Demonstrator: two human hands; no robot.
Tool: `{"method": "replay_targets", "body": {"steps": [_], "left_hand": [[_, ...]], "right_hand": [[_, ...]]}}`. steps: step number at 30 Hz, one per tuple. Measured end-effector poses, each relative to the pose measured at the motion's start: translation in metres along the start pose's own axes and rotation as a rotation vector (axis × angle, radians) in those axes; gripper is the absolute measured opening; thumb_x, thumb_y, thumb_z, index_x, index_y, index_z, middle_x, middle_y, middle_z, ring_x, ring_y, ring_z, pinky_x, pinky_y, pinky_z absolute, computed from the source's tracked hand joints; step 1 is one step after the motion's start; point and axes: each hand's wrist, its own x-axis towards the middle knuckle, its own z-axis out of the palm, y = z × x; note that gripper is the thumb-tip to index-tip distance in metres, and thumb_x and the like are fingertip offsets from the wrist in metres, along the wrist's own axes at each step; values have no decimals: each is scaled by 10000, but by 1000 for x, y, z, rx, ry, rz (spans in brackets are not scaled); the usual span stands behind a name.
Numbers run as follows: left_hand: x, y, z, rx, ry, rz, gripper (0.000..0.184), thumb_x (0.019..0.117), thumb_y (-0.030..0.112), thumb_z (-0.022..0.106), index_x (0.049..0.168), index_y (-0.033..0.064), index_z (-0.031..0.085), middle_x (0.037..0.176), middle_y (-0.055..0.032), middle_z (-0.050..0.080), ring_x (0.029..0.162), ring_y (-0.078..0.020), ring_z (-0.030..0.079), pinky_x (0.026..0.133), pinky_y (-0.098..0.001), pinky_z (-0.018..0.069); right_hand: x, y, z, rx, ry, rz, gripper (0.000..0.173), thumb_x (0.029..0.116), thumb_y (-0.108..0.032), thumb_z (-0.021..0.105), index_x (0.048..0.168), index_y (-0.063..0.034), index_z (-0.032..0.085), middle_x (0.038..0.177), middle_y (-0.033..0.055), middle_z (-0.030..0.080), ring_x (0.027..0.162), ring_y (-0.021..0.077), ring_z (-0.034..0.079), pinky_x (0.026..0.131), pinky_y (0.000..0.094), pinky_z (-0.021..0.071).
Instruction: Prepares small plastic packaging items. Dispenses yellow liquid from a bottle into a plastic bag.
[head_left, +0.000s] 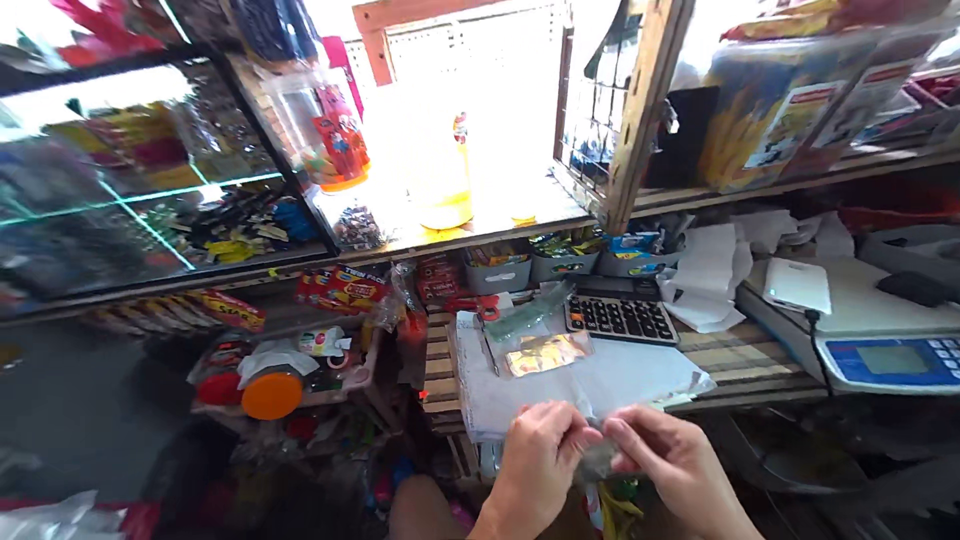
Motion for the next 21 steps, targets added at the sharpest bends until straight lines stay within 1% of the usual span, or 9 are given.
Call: {"method": "replay_targets", "body": {"steps": [3, 5, 8, 9, 11, 13, 16, 18, 21], "left_hand": [[-5, 2, 4, -31, -17, 35, 314, 1034, 299, 595, 907, 36, 710, 803, -44, 685, 769, -138, 657, 794, -361, 532], [-8, 3, 6, -49, 0, 36, 332, 1038, 303, 589, 899, 24, 704, 781, -50, 674, 745, -136, 645, 780, -348, 520], [-12, 0, 1, -28, 11, 13, 333, 1035, 308, 595, 908, 20, 704, 777, -52, 671, 735, -128, 643, 755, -328, 533], [-13, -2, -2, -17, -1, 13, 325, 1033, 305, 599, 913, 22, 703, 781, -54, 673, 739, -130, 646, 750, -323, 537], [-15, -5, -5, 3, -39, 43, 323, 1032, 313, 601, 911, 31, 701, 798, -54, 683, 756, -140, 656, 756, -333, 537], [-18, -3, -3, 27, -51, 73, 312, 1025, 316, 612, 903, 44, 704, 817, -50, 695, 781, -147, 671, 777, -347, 543], [-20, 3, 2, -13, -29, 59, 301, 1026, 303, 612, 902, 46, 710, 813, -44, 693, 770, -133, 663, 770, -335, 538], [-20, 6, 2, -94, -23, 23, 315, 1036, 297, 598, 913, 27, 704, 794, -40, 665, 737, -98, 631, 716, -266, 539], [-16, 10, -2, -205, 23, -39, 282, 1033, 244, 607, 927, -2, 697, 782, -31, 655, 716, -38, 613, 676, -194, 527]], "right_hand": [[-7, 1, 11, -172, 37, -28, 385, 1060, -292, 526, 769, -63, 631, 624, -63, 551, 524, -66, 498, 485, 118, 437], [-8, 3, 16, -99, 65, 13, 416, 1050, -299, 549, 691, -98, 613, 577, -89, 516, 507, -62, 477, 472, 131, 408], [-7, -3, 8, 224, -15, 97, 98, 951, -104, 684, 872, -135, 732, 763, -86, 720, 643, 5, 662, 591, 196, 576], [-7, -6, 3, 288, -78, 103, 118, 927, -22, 700, 995, -109, 740, 883, -45, 760, 723, 56, 714, 650, 244, 624], [-10, -8, 1, 259, -118, 83, 173, 914, 19, 701, 1058, -70, 736, 922, -13, 769, 742, 78, 730, 665, 261, 639], [-15, -9, 6, 35, -102, 38, 64, 951, -51, 670, 995, -23, 708, 810, -7, 726, 638, 30, 682, 577, 209, 605], [-17, -4, 19, -254, 36, -78, 370, 1046, -284, 554, 775, -51, 649, 601, -27, 556, 506, -39, 493, 469, 134, 419], [-12, -2, 24, -209, 114, -93, 443, 1051, -360, 550, 680, -120, 586, 555, -79, 488, 481, -63, 430, 446, 119, 354], [0, -19, 17, 125, 110, 45, 179, 959, -219, 702, 802, -134, 695, 668, -91, 656, 550, -25, 588, 489, 150, 499]]}}
